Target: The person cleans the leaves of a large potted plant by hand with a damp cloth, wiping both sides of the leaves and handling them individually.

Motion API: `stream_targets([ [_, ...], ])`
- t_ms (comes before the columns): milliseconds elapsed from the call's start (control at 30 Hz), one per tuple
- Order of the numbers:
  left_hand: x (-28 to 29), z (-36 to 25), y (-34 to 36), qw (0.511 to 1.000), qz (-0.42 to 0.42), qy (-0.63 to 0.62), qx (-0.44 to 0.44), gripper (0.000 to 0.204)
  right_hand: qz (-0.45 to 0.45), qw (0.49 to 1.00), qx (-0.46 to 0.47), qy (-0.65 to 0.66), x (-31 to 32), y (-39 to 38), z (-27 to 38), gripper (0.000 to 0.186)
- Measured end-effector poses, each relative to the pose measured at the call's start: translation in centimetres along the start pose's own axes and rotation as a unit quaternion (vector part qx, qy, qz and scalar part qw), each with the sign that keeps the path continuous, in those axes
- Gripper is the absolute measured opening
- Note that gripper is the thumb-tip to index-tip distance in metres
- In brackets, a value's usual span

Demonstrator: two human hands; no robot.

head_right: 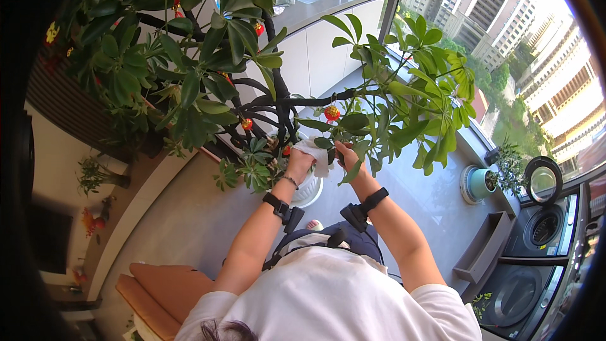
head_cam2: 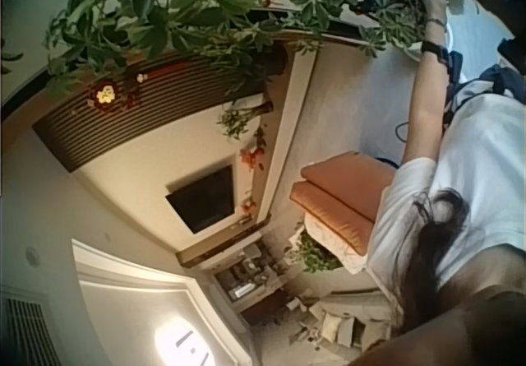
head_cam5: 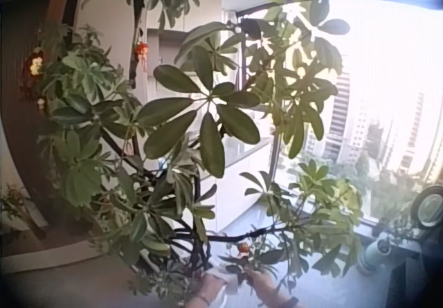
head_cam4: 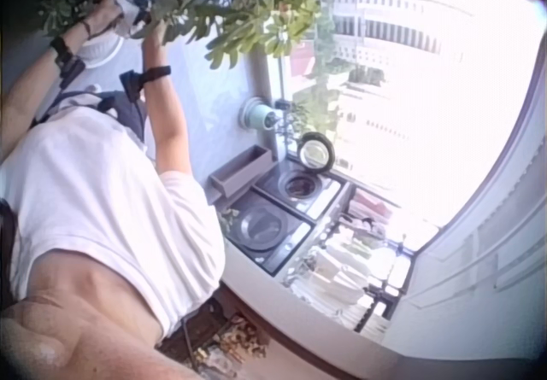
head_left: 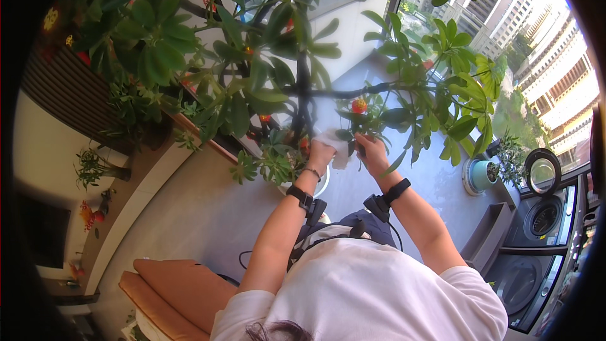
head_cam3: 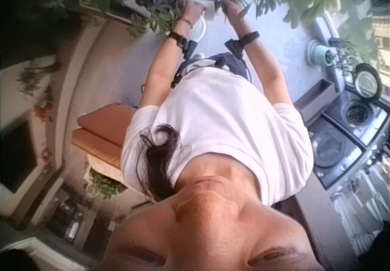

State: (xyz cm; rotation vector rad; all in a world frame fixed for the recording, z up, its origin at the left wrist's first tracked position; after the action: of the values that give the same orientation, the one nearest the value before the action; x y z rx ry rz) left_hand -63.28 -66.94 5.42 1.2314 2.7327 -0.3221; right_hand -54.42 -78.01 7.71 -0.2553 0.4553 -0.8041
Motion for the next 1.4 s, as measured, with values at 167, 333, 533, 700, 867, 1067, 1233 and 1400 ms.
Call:
stream_targets([
  [167,0.0,0.2,-0.4,0.999,0.005,-0.033,0.000,0.026,-0.002,1.000,0.005,0.011,-0.1,-0.1,0.3,0.015],
  [333,-0.2,1.0,-0.7,0.994,0.008,-0.107,0.034,0.030,-0.004,1.000,-0.005,0.003,0.0,0.0,0.0,0.015],
  [533,-0.1,0.8,-1.0,0.997,0.015,-0.074,0.007,0.030,0.032,0.999,-0.002,-0.002,0.1,0.8,-0.9,0.017],
  [700,0.7,3.5,-2.8,0.971,0.013,-0.219,0.097,0.031,0.010,1.000,-0.027,0.011,0.2,0.0,-1.1,0.018],
  [867,0.7,4.9,-4.7,0.953,0.026,-0.273,0.127,0.034,0.065,0.995,0.025,-0.078,0.2,-1.1,-1.1,0.017],
  [1067,-0.5,6.0,-6.2,0.935,0.056,-0.299,0.183,0.036,0.071,0.989,-0.091,0.092,2.4,-1.2,-5.7,0.017],
  [1233,0.1,8.2,-7.0,0.922,0.051,-0.328,0.200,0.034,0.047,0.977,-0.206,0.007,3.4,-3.2,-8.7,0.018],
  [1400,-4.5,0.3,-9.2,0.929,0.099,0.323,-0.154,0.038,0.272,0.934,-0.224,0.056,-1.7,-5.8,-11.0,0.024],
])
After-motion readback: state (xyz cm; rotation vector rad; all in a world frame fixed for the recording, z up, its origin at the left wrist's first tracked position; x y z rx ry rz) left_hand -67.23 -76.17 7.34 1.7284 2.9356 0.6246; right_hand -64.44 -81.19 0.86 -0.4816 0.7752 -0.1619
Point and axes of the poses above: each hand's wrist, its own y-axis towards the middle knuckle, its own x-axis out of the back of the hand, z = x × y, the point moved 10 cm from there along y, towards the middle knuckle, and after that the axes turned 1 degree about x, right-handed, at the moved point
